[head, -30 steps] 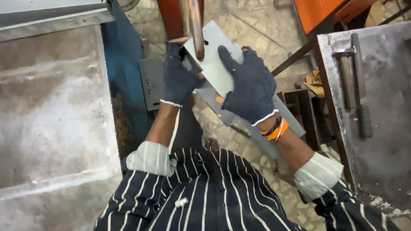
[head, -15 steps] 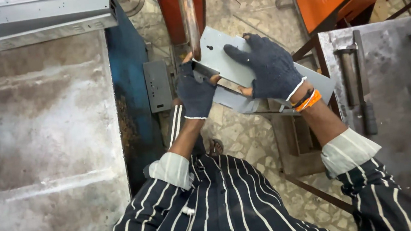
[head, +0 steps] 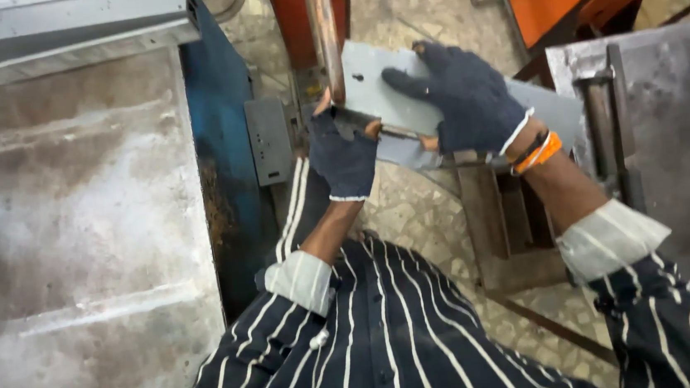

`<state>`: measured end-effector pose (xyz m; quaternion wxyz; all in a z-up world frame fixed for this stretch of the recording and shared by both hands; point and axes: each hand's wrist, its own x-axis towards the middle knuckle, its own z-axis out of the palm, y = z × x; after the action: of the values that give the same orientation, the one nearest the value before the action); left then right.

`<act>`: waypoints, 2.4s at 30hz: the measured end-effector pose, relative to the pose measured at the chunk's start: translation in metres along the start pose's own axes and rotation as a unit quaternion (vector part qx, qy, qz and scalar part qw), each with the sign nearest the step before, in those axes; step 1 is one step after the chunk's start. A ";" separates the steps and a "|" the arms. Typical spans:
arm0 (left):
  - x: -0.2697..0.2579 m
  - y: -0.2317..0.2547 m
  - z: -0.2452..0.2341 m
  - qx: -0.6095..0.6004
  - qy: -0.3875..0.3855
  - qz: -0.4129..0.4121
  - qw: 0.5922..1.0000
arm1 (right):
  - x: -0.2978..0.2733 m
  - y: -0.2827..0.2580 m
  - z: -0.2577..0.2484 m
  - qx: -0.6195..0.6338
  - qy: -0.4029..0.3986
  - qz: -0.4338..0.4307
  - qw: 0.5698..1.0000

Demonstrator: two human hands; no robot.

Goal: The recorder is assembling and spot-welding metal sheets to form a housing component, aligning parts and using a spot welder.

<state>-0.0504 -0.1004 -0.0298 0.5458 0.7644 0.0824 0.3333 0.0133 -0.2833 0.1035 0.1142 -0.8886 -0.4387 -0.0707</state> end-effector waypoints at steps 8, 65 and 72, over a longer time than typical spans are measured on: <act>-0.012 -0.017 0.007 0.083 0.010 -0.003 0.997 | -0.006 -0.002 0.006 -0.029 0.008 -0.023 0.999; 0.044 0.032 -0.129 0.052 -0.385 0.116 0.914 | -0.046 -0.174 0.038 0.038 0.239 0.314 0.918; -0.019 -0.011 -0.105 0.117 -0.271 0.214 0.931 | -0.070 -0.209 0.020 -0.026 0.225 0.349 0.909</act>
<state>-0.1250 -0.0233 -0.0287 0.3702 0.8834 -0.1957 0.2104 -0.1954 -0.2086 0.0981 0.2039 -0.9482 -0.0607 -0.2361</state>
